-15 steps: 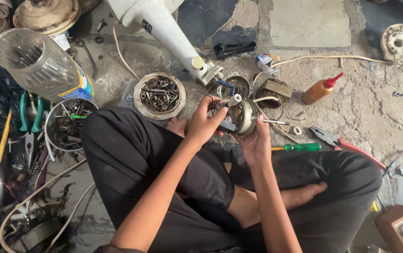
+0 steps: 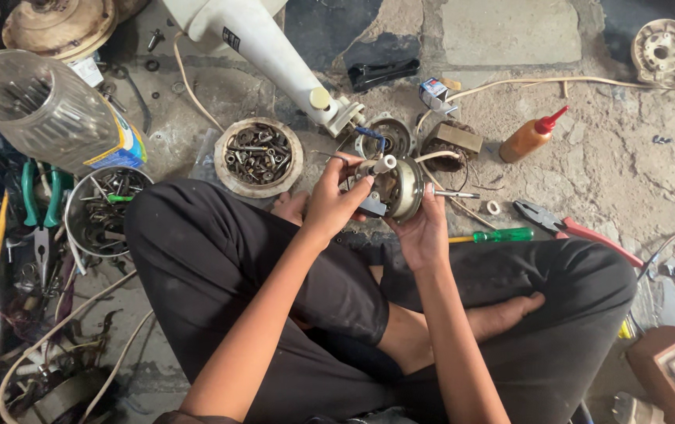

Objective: The person sits on the floor and repairs a small electrical motor by hand. They remove a rotor, use a screwdriver to adjust internal components, and reassemble the motor housing with wires and screws.

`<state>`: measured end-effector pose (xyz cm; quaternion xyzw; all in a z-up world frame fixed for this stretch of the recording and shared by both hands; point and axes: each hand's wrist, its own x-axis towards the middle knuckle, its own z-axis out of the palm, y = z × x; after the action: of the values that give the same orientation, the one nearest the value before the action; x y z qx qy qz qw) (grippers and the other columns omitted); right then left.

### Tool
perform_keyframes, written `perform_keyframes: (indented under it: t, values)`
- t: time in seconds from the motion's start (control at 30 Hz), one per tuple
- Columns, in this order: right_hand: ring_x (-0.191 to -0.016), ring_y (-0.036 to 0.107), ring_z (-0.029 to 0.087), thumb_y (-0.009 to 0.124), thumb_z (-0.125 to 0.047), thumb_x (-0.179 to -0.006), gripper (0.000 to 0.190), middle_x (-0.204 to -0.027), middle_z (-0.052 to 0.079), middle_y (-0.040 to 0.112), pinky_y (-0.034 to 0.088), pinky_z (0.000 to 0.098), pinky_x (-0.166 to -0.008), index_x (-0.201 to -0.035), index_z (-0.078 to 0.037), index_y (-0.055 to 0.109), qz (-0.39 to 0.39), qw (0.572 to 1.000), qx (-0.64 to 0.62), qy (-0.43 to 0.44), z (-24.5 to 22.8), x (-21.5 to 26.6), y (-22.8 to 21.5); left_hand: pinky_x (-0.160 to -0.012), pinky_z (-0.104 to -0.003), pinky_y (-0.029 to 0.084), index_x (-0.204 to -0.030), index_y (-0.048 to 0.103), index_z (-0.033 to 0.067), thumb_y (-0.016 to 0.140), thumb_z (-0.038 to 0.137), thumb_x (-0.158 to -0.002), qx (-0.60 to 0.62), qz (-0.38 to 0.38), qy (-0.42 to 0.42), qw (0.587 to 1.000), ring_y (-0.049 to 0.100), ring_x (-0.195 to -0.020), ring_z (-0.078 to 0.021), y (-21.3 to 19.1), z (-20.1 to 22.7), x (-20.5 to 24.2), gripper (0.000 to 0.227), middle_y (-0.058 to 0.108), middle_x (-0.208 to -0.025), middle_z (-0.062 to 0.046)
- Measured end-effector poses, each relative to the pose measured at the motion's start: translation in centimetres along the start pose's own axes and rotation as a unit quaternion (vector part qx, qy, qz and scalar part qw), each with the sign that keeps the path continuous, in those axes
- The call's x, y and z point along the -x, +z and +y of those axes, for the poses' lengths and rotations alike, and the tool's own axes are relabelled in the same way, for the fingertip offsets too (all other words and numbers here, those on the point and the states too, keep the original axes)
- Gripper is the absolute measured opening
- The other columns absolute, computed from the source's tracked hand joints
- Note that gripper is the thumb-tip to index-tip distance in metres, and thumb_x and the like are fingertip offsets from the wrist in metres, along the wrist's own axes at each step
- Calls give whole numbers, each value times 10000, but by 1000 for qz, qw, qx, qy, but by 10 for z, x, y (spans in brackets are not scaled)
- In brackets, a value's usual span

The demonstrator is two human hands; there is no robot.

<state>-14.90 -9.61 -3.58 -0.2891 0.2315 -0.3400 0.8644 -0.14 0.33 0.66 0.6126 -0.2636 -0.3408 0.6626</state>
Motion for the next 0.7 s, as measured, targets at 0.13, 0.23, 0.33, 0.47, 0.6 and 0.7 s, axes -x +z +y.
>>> perform_keyframes:
  t: [0.13, 0.23, 0.33, 0.47, 0.6, 0.7]
  values:
    - [-1178, 649, 200, 510, -380, -1059, 312, -1332, 14, 617, 579, 493, -917, -1332, -232, 476, 6, 1000, -5, 2, 1, -1, -1, -466, -240, 563, -1237, 571, 85, 694, 163, -927, 9, -4, -5, 1000, 673, -807, -69, 0, 0, -1, 342, 676, -1172, -49]
    - [-1181, 648, 202, 509, -371, -1056, 308, -1330, 17, 616, 581, 506, -921, -1328, -229, 475, 12, 1000, -10, 1, 2, -2, -1, -461, -240, 564, -1231, 559, 86, 696, 153, -921, 12, -7, -3, 1000, 673, -794, -67, 1, -1, -1, 345, 677, -1160, -48]
    - [-1194, 635, 205, 500, -370, -1064, 309, -1336, 18, 609, 561, 513, -943, -1334, -224, 469, 19, 1000, -20, -4, 4, -3, 0, -456, -242, 566, -1217, 544, 86, 705, 141, -910, 14, -10, 7, 1000, 676, -767, -72, 3, -2, -1, 351, 680, -1152, -48]
    - [-1211, 602, 221, 499, -363, -1042, 322, -1353, 19, 583, 493, 555, -946, -1331, -231, 453, 60, 998, -11, -16, 5, -4, 8, -472, -238, 572, -1218, 548, 92, 720, 145, -909, 1, -24, 6, 1000, 688, -773, -74, 3, 2, 1, 357, 686, -1139, -46]
    - [-1218, 585, 252, 546, -395, -987, 338, -1339, 36, 571, 460, 620, -918, -1257, -226, 435, 165, 986, 14, -10, 8, -7, 23, -480, -241, 579, -1213, 560, 96, 733, 146, -903, -9, -18, -5, 1000, 677, -811, -66, 5, 5, 2, 359, 692, -1126, -44]
    - [-1218, 559, 250, 571, -450, -964, 386, -1326, 43, 560, 466, 626, -916, -1234, -202, 449, 219, 975, 27, -31, 10, -13, 29, -477, -240, 571, -1207, 561, 109, 734, 143, -894, -20, -9, -17, 1000, 681, -800, -76, 5, 4, 0, 360, 684, -1107, -44]
